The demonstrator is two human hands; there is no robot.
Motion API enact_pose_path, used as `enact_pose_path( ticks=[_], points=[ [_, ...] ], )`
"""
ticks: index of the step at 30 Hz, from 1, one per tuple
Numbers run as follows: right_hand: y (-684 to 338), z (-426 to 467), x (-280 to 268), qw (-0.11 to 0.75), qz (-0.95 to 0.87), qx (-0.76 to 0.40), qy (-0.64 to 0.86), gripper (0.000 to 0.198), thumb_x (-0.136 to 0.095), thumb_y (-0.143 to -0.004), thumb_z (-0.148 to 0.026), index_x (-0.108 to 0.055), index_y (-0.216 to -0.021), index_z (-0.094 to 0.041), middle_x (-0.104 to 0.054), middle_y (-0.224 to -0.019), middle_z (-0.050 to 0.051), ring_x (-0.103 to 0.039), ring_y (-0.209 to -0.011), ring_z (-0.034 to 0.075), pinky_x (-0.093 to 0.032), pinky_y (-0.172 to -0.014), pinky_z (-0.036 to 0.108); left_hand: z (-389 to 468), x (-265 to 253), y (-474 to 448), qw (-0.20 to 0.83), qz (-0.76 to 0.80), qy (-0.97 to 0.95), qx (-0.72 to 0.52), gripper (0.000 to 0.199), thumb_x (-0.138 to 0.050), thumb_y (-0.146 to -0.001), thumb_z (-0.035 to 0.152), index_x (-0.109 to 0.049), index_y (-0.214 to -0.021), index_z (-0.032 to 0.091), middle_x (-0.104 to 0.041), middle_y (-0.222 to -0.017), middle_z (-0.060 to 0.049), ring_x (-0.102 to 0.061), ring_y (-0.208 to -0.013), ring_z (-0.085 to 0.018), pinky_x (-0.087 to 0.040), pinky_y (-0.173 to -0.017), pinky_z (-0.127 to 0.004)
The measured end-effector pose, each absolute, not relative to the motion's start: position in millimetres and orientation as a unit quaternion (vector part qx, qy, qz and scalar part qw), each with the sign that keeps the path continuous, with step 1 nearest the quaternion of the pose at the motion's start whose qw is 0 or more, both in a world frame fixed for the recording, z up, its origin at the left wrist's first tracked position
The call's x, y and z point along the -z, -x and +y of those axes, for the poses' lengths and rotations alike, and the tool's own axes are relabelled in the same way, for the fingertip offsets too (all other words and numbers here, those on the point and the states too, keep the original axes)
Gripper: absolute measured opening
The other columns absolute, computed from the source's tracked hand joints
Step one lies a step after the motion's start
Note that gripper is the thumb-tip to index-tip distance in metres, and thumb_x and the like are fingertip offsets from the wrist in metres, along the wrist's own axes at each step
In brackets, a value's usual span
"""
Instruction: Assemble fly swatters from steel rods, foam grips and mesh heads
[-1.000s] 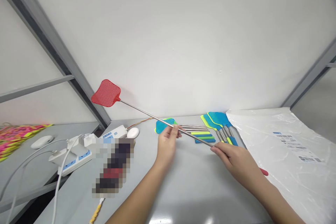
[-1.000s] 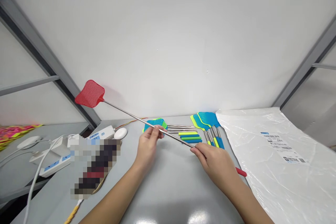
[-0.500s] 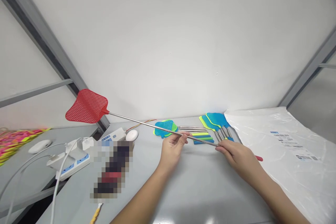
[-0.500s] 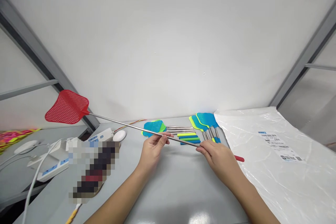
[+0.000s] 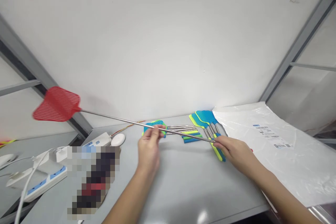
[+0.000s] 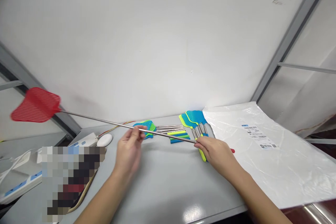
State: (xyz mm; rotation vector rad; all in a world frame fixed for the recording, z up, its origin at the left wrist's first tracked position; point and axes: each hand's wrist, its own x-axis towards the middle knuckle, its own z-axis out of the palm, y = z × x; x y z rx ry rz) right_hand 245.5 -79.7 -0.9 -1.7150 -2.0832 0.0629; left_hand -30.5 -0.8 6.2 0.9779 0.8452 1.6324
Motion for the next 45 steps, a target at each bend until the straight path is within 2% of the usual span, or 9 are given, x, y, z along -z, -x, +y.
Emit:
enact_pose_path(
  ticks=[5, 12, 17, 21, 26, 30, 35, 40, 45],
  points=[
    [-266, -82, 3, 0.195, -0.747, -0.025, 0.635, 0.036, -0.031, -0.099, -0.042, -0.059, -0.085, -0.025, -0.064, -0.078, 0.0, -0.06, -0.071, 0.018, -0.04, -0.061, 0.028, 11, -17, 44, 0.509, 0.34, -0.362, -0.703, 0.023, -0.073, -0.075, 0.036, -0.07, -0.08, 0.014, -0.065, -0.088, -0.003, -0.051, -0.067, -0.008, -0.044, -0.066, -0.021],
    [-275, -81, 10, 0.22, -0.729, -0.05, 0.647, 0.028, -0.036, -0.098, -0.043, -0.056, -0.089, -0.025, -0.063, -0.079, -0.001, -0.058, -0.072, 0.018, -0.041, -0.064, 0.029, 9, -9, 37, 0.537, 0.334, -0.398, -0.664, 0.026, -0.068, -0.08, 0.041, -0.069, -0.087, 0.016, -0.065, -0.092, -0.004, -0.053, -0.072, -0.011, -0.046, -0.071, -0.025],
    [-269, -86, 6, 0.231, -0.738, -0.071, 0.63, 0.025, -0.037, -0.098, -0.04, -0.056, -0.09, -0.026, -0.063, -0.084, 0.0, -0.059, -0.076, 0.018, -0.042, -0.066, 0.03, 1, 3, 19, 0.584, 0.345, -0.473, -0.562, 0.032, -0.062, -0.084, 0.046, -0.067, -0.102, 0.019, -0.068, -0.099, -0.008, -0.06, -0.085, -0.017, -0.048, -0.078, -0.031],
    [-262, -91, 3, 0.233, -0.745, -0.073, 0.621, 0.023, -0.037, -0.099, -0.037, -0.056, -0.091, -0.026, -0.063, -0.087, -0.001, -0.06, -0.078, 0.017, -0.042, -0.066, 0.029, -8, 3, 2, 0.611, 0.323, -0.526, -0.496, 0.038, -0.053, -0.088, 0.049, -0.069, -0.093, 0.016, -0.068, -0.104, -0.012, -0.062, -0.094, -0.022, -0.048, -0.083, -0.035],
    [-265, -96, 6, 0.21, -0.749, -0.046, 0.627, 0.025, -0.036, -0.099, -0.038, -0.053, -0.086, -0.025, -0.064, -0.082, -0.001, -0.059, -0.071, 0.017, -0.039, -0.06, 0.028, -5, -12, 1, 0.578, 0.347, -0.48, -0.561, 0.041, -0.05, -0.089, 0.051, -0.07, -0.086, 0.015, -0.07, -0.096, -0.011, -0.063, -0.094, -0.023, -0.048, -0.084, -0.035],
    [-275, -94, 10, 0.197, -0.737, -0.017, 0.646, 0.028, -0.037, -0.098, -0.041, -0.05, -0.08, -0.024, -0.062, -0.073, -0.002, -0.056, -0.062, 0.017, -0.035, -0.055, 0.027, -2, -21, 2, 0.575, 0.348, -0.481, -0.563, 0.042, -0.051, -0.088, 0.052, -0.069, -0.086, 0.014, -0.07, -0.096, -0.011, -0.063, -0.092, -0.022, -0.049, -0.082, -0.035],
    [-287, -94, 13, 0.188, -0.705, -0.022, 0.684, 0.028, -0.038, -0.097, -0.041, -0.05, -0.079, -0.024, -0.063, -0.075, -0.001, -0.058, -0.065, 0.018, -0.035, -0.056, 0.027, 3, -20, -4, 0.575, 0.339, -0.474, -0.575, 0.033, -0.06, -0.085, 0.045, -0.068, -0.088, 0.014, -0.069, -0.099, -0.01, -0.064, -0.088, -0.021, -0.049, -0.083, -0.036],
    [-305, -103, 20, 0.211, -0.69, -0.009, 0.692, 0.03, -0.036, -0.097, -0.043, -0.053, -0.082, -0.025, -0.064, -0.08, 0.001, -0.06, -0.071, 0.019, -0.038, -0.06, 0.028, 16, -19, 23, 0.569, 0.303, -0.385, -0.66, 0.034, -0.046, -0.092, 0.044, -0.064, -0.1, 0.016, -0.07, -0.095, -0.01, -0.066, -0.087, -0.022, -0.049, -0.081, -0.038],
    [-331, -95, 23, 0.204, -0.689, -0.021, 0.695, 0.033, -0.037, -0.095, -0.048, -0.059, -0.086, -0.025, -0.064, -0.081, 0.003, -0.06, -0.072, 0.02, -0.04, -0.059, 0.029, 30, -24, 63, 0.54, 0.313, -0.307, -0.719, 0.033, -0.037, -0.097, 0.036, -0.063, -0.096, 0.016, -0.071, -0.089, -0.008, -0.068, -0.074, -0.018, -0.051, -0.075, -0.035]
  ],
)
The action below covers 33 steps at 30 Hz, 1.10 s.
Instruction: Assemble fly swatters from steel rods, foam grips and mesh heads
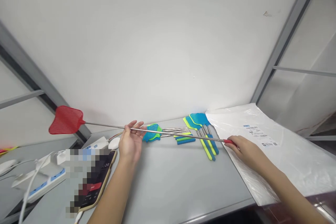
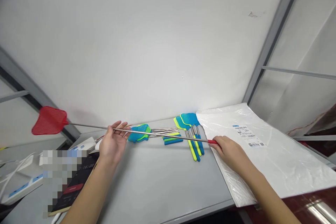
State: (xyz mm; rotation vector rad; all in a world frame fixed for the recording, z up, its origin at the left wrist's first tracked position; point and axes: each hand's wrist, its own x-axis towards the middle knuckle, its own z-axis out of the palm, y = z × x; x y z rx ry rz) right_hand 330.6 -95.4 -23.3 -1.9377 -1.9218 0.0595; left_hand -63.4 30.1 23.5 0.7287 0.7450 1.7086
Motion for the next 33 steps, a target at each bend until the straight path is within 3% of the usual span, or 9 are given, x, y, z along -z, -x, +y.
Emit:
enact_pose_path(
  ticks=[6, 10, 15, 18, 21, 33],
  points=[
    [-328, -60, 14, 0.169, -0.749, 0.042, 0.639, 0.032, -0.036, -0.097, -0.041, -0.06, -0.087, -0.022, -0.065, -0.083, 0.005, -0.057, -0.077, 0.022, -0.039, -0.068, 0.033, 39, -22, 76, 0.556, 0.333, -0.302, -0.699, 0.035, -0.035, -0.097, 0.037, -0.062, -0.094, 0.015, -0.071, -0.089, -0.009, -0.069, -0.08, -0.02, -0.053, -0.078, -0.039],
    [-298, -31, 12, 0.184, -0.735, 0.159, 0.633, 0.029, -0.038, -0.097, -0.034, -0.062, -0.09, -0.021, -0.065, -0.086, 0.007, -0.056, -0.085, 0.024, -0.036, -0.077, 0.038, 37, -11, 76, 0.575, 0.321, -0.301, -0.69, 0.032, -0.038, -0.096, 0.04, -0.06, -0.096, 0.017, -0.07, -0.096, -0.011, -0.069, -0.087, -0.022, -0.052, -0.083, -0.046],
    [-250, -3, 12, 0.251, -0.704, 0.28, 0.602, 0.026, -0.044, -0.092, -0.017, -0.067, -0.102, -0.024, -0.056, -0.116, 0.011, -0.047, -0.104, 0.028, -0.031, -0.086, 0.043, 22, 0, 63, 0.616, 0.297, -0.346, -0.642, 0.03, -0.049, -0.092, 0.043, -0.058, -0.107, 0.019, -0.066, -0.115, -0.012, -0.068, -0.094, -0.022, -0.05, -0.089, -0.044],
    [-236, 7, 10, 0.292, -0.676, 0.298, 0.608, 0.035, -0.047, -0.087, -0.009, -0.069, -0.105, -0.03, -0.054, -0.101, 0.01, -0.046, -0.092, 0.025, -0.03, -0.078, 0.039, 16, 1, 55, 0.638, 0.298, -0.369, -0.607, 0.032, -0.052, -0.09, 0.045, -0.058, -0.109, 0.02, -0.066, -0.116, -0.012, -0.068, -0.096, -0.023, -0.05, -0.09, -0.043],
    [-237, 11, 10, 0.324, -0.677, 0.281, 0.598, 0.032, -0.046, -0.09, -0.013, -0.069, -0.106, -0.029, -0.051, -0.084, 0.006, -0.045, -0.08, 0.02, -0.027, -0.075, 0.037, 18, 2, 51, 0.641, 0.312, -0.394, -0.581, 0.036, -0.052, -0.089, 0.048, -0.059, -0.11, 0.019, -0.068, -0.112, -0.011, -0.069, -0.094, -0.024, -0.048, -0.091, -0.044],
    [-250, 17, 34, 0.35, -0.72, 0.213, 0.56, 0.026, -0.041, -0.097, -0.025, -0.066, -0.102, -0.023, -0.055, -0.077, 0.002, -0.05, -0.074, 0.017, -0.026, -0.082, 0.036, 20, 17, 41, 0.606, 0.368, -0.428, -0.561, 0.041, -0.058, -0.084, 0.05, -0.067, -0.104, 0.016, -0.07, -0.105, -0.014, -0.067, -0.079, -0.02, -0.049, -0.084, -0.036]
  ],
)
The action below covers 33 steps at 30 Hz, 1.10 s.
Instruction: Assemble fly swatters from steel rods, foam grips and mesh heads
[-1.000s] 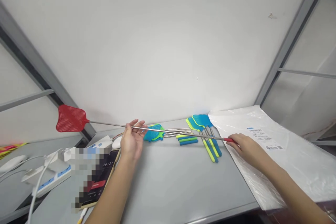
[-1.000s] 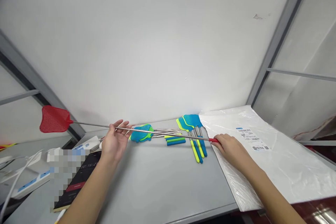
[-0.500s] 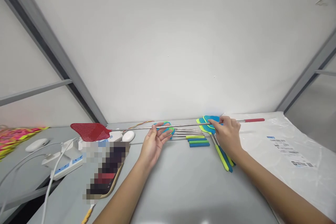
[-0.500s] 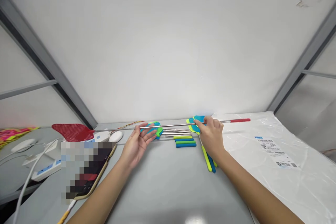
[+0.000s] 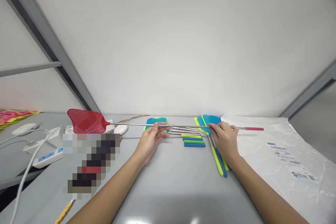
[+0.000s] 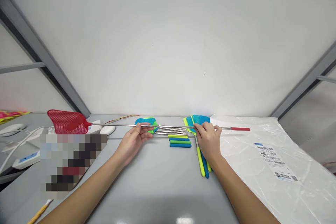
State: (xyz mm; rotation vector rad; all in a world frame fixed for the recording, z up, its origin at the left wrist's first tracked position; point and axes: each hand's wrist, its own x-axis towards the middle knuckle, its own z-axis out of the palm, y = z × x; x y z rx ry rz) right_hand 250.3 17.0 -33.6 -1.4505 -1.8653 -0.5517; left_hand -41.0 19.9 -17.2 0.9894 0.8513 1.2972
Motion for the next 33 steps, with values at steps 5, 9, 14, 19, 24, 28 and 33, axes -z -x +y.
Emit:
enact_pose_path(
  ticks=[5, 9, 14, 19, 24, 28, 33],
  points=[
    [-243, 11, 35, 0.342, -0.742, 0.214, 0.535, 0.025, -0.042, -0.097, -0.022, -0.067, -0.102, -0.023, -0.057, -0.075, 0.002, -0.051, -0.075, 0.016, -0.025, -0.08, 0.035, 14, 24, 39, 0.566, 0.412, -0.45, -0.554, 0.041, -0.064, -0.079, 0.05, -0.072, -0.087, 0.011, -0.072, -0.094, -0.017, -0.065, -0.077, -0.022, -0.048, -0.084, -0.038],
    [-241, 9, 35, 0.339, -0.746, 0.219, 0.53, 0.025, -0.044, -0.097, -0.023, -0.068, -0.101, -0.025, -0.055, -0.071, 0.001, -0.049, -0.072, 0.015, -0.024, -0.078, 0.035, 12, 24, 36, 0.546, 0.415, -0.464, -0.561, 0.043, -0.061, -0.081, 0.052, -0.072, -0.085, 0.01, -0.072, -0.09, -0.016, -0.064, -0.074, -0.021, -0.048, -0.082, -0.037],
    [-248, 12, 33, 0.345, -0.74, 0.215, 0.535, 0.025, -0.046, -0.096, -0.025, -0.071, -0.098, -0.027, -0.054, -0.069, 0.001, -0.047, -0.069, 0.015, -0.023, -0.073, 0.034, 16, 20, 40, 0.558, 0.401, -0.412, -0.598, 0.048, -0.055, -0.083, 0.056, -0.069, -0.096, 0.011, -0.071, -0.086, -0.013, -0.063, -0.067, -0.017, -0.048, -0.076, -0.033],
    [-260, 16, 30, 0.37, -0.716, 0.217, 0.551, 0.024, -0.047, -0.095, -0.027, -0.071, -0.093, -0.026, -0.054, -0.071, 0.001, -0.049, -0.071, 0.015, -0.023, -0.074, 0.035, 22, 16, 53, 0.529, 0.397, -0.362, -0.657, 0.043, -0.055, -0.085, 0.052, -0.067, -0.096, 0.013, -0.068, -0.077, -0.006, -0.058, -0.06, -0.013, -0.046, -0.065, -0.026],
    [-269, 18, 31, 0.381, -0.698, 0.23, 0.561, 0.022, -0.05, -0.093, -0.027, -0.071, -0.091, -0.025, -0.055, -0.076, 0.003, -0.049, -0.075, 0.017, -0.024, -0.077, 0.037, 25, 17, 63, 0.526, 0.388, -0.288, -0.7, 0.039, -0.047, -0.089, 0.05, -0.064, -0.094, 0.015, -0.061, -0.069, -0.002, -0.053, -0.055, -0.011, -0.044, -0.058, -0.024],
    [-275, 21, 31, 0.386, -0.675, 0.256, 0.574, 0.02, -0.052, -0.091, -0.028, -0.071, -0.088, -0.025, -0.057, -0.084, 0.005, -0.049, -0.083, 0.021, -0.025, -0.081, 0.04, 27, 15, 68, 0.518, 0.391, -0.227, -0.726, 0.034, -0.046, -0.091, 0.047, -0.061, -0.09, 0.016, -0.055, -0.062, 0.002, -0.048, -0.049, -0.008, -0.043, -0.056, -0.023],
    [-278, 22, 30, 0.39, -0.68, 0.261, 0.564, 0.018, -0.053, -0.092, -0.028, -0.069, -0.086, -0.023, -0.06, -0.09, 0.006, -0.053, -0.089, 0.021, -0.027, -0.087, 0.042, 29, 14, 71, 0.528, 0.379, -0.249, -0.718, 0.026, -0.056, -0.087, 0.043, -0.062, -0.089, 0.017, -0.048, -0.056, 0.006, -0.045, -0.047, -0.007, -0.042, -0.053, -0.022]
  ],
)
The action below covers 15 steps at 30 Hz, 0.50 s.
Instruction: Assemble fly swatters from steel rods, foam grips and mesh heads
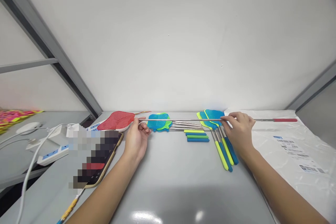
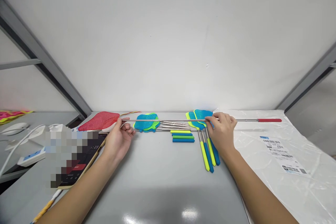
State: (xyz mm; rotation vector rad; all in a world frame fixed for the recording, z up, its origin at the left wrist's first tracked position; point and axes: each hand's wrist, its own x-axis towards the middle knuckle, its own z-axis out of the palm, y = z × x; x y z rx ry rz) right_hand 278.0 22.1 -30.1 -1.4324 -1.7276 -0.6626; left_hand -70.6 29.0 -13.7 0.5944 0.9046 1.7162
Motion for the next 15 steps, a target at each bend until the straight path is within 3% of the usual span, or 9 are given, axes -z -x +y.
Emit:
enact_pose_path(
  ticks=[4, 7, 10, 15],
  points=[
    [-270, 18, 30, 0.382, -0.734, 0.222, 0.515, 0.018, -0.051, -0.094, -0.026, -0.068, -0.093, -0.023, -0.065, -0.091, 0.004, -0.059, -0.083, 0.017, -0.028, -0.093, 0.041, 24, 18, 61, 0.554, 0.376, -0.313, -0.674, 0.028, -0.063, -0.083, 0.042, -0.066, -0.093, 0.016, -0.049, -0.058, 0.005, -0.044, -0.051, -0.008, -0.041, -0.053, -0.021],
    [-262, 12, 31, 0.351, -0.774, 0.199, 0.488, 0.019, -0.05, -0.094, -0.028, -0.069, -0.099, -0.024, -0.067, -0.085, 0.003, -0.057, -0.078, 0.016, -0.035, -0.079, 0.033, 18, 21, 50, 0.592, 0.378, -0.341, -0.625, 0.029, -0.063, -0.083, 0.04, -0.067, -0.099, 0.016, -0.05, -0.059, 0.004, -0.045, -0.054, -0.008, -0.042, -0.055, -0.021],
    [-256, 7, 32, 0.325, -0.785, 0.218, 0.479, 0.021, -0.05, -0.094, -0.029, -0.069, -0.102, -0.025, -0.065, -0.078, 0.004, -0.052, -0.071, 0.016, -0.033, -0.065, 0.03, 13, 23, 42, 0.625, 0.367, -0.339, -0.6, 0.027, -0.062, -0.083, 0.037, -0.066, -0.1, 0.016, -0.049, -0.057, 0.005, -0.045, -0.053, -0.009, -0.042, -0.057, -0.022],
    [-255, 4, 29, 0.307, -0.791, 0.226, 0.478, 0.021, -0.05, -0.095, -0.031, -0.069, -0.101, -0.025, -0.062, -0.075, 0.004, -0.05, -0.069, 0.016, -0.031, -0.064, 0.03, 11, 22, 40, 0.646, 0.363, -0.335, -0.582, 0.025, -0.058, -0.085, 0.036, -0.066, -0.098, 0.016, -0.051, -0.058, 0.003, -0.047, -0.054, -0.009, -0.043, -0.057, -0.023]
  ],
)
